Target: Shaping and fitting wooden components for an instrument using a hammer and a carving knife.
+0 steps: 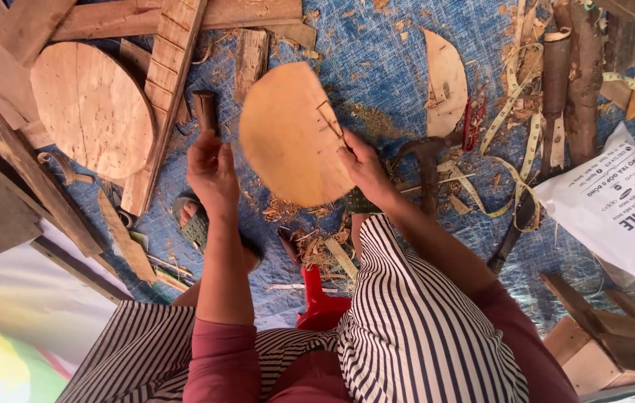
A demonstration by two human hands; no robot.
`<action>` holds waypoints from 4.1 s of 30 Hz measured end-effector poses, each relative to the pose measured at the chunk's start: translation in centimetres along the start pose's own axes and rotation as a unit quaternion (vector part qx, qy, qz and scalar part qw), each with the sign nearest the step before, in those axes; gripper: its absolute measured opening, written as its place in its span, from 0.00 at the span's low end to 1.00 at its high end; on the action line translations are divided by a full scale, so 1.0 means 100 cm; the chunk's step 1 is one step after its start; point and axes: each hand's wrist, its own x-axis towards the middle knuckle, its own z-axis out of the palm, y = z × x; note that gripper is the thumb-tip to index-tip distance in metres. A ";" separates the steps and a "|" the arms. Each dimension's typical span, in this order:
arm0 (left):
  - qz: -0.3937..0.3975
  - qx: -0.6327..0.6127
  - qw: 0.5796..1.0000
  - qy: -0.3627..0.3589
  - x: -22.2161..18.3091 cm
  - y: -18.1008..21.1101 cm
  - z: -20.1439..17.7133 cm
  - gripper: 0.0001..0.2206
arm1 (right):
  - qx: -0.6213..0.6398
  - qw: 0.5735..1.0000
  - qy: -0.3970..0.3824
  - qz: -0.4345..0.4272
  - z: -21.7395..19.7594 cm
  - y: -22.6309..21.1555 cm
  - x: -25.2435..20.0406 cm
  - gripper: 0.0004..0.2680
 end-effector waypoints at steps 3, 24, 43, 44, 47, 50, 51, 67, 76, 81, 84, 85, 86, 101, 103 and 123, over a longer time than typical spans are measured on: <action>-0.025 0.098 0.995 0.004 0.009 -0.043 -0.013 0.11 | -0.210 0.975 0.049 -0.055 -0.006 0.017 -0.015 0.22; -0.119 0.156 0.947 -0.252 0.046 -0.021 0.045 0.22 | -0.433 0.871 0.228 0.048 -0.084 0.103 -0.168 0.23; -0.058 -0.350 0.914 -0.199 0.084 0.113 0.065 0.15 | -0.226 0.922 0.243 0.198 -0.112 0.024 -0.159 0.30; -0.064 -0.374 0.908 -0.177 0.080 0.117 0.078 0.10 | -0.162 0.953 0.229 0.118 -0.115 0.037 -0.166 0.19; -0.039 -0.359 0.929 -0.082 0.062 0.112 0.113 0.10 | -0.086 0.974 0.210 0.028 -0.106 0.024 -0.167 0.07; 0.009 -0.266 0.964 -0.002 0.042 0.113 0.128 0.12 | -0.075 0.975 0.206 0.042 -0.088 -0.012 -0.159 0.10; 0.028 -0.217 0.976 0.008 0.038 0.117 0.128 0.10 | -0.075 0.975 0.200 0.060 -0.082 -0.024 -0.153 0.14; 0.126 -0.192 0.960 -0.160 0.011 0.150 0.128 0.16 | -0.013 0.975 0.224 -0.011 -0.081 0.078 -0.180 0.23; 0.226 -0.018 0.972 -0.063 0.010 0.133 0.138 0.23 | -0.037 0.977 0.205 0.046 -0.067 0.074 -0.169 0.16; 0.238 -0.104 0.966 -0.003 0.014 0.143 0.149 0.25 | -0.065 0.962 0.148 0.221 -0.032 0.076 -0.122 0.18; 0.163 -0.046 0.985 -0.011 0.012 0.149 0.146 0.21 | -0.129 0.948 0.146 0.250 -0.025 0.096 -0.134 0.24; 0.162 -0.046 0.986 -0.011 0.013 0.147 0.144 0.21 | -0.129 0.948 0.146 0.251 -0.024 0.098 -0.138 0.24; 0.174 -0.008 0.985 -0.008 0.014 0.144 0.144 0.21 | -0.179 0.934 0.147 0.272 -0.024 0.100 -0.144 0.28; 0.208 -0.034 0.977 0.020 0.018 0.119 0.155 0.22 | -0.151 0.926 0.144 0.315 -0.037 0.075 -0.141 0.27; 0.205 -0.053 0.977 0.026 0.012 0.120 0.157 0.22 | -0.148 0.927 0.141 0.314 -0.038 0.075 -0.141 0.27; 0.189 -0.023 0.981 0.041 0.002 0.139 0.137 0.22 | -0.115 0.938 0.125 0.301 -0.047 0.070 -0.140 0.27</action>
